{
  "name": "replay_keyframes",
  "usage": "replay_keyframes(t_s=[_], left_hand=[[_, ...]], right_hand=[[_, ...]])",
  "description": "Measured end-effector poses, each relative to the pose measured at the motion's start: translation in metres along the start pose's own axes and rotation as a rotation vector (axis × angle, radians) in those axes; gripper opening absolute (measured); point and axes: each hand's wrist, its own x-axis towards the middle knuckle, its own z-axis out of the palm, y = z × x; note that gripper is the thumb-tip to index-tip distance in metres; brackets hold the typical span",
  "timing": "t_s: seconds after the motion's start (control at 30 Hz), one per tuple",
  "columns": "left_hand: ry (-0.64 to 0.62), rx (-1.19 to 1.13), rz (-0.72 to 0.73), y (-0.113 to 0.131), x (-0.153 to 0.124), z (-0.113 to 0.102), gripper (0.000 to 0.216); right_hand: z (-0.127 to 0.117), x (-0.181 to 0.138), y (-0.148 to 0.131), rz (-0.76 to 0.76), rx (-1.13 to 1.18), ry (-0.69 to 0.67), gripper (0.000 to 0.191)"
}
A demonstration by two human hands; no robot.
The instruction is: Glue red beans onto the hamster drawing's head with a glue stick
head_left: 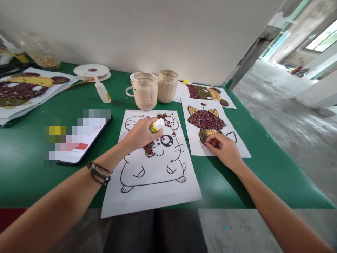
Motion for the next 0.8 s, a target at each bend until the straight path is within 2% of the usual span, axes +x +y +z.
replay_keyframes(t_s=[0.23, 0.8], left_hand=[[0.026, 0.033, 0.006, -0.0004, 0.0008, -0.0005, 0.015], [0.002, -0.001, -0.008, -0.0014, 0.0001, 0.0006, 0.015]], right_hand=[[-0.0011, 0.0004, 0.0005, 0.015, 0.014, 0.01, 0.004], [-0.0009, -0.0009, 0.0031, -0.106, -0.05, -0.029, 0.008]])
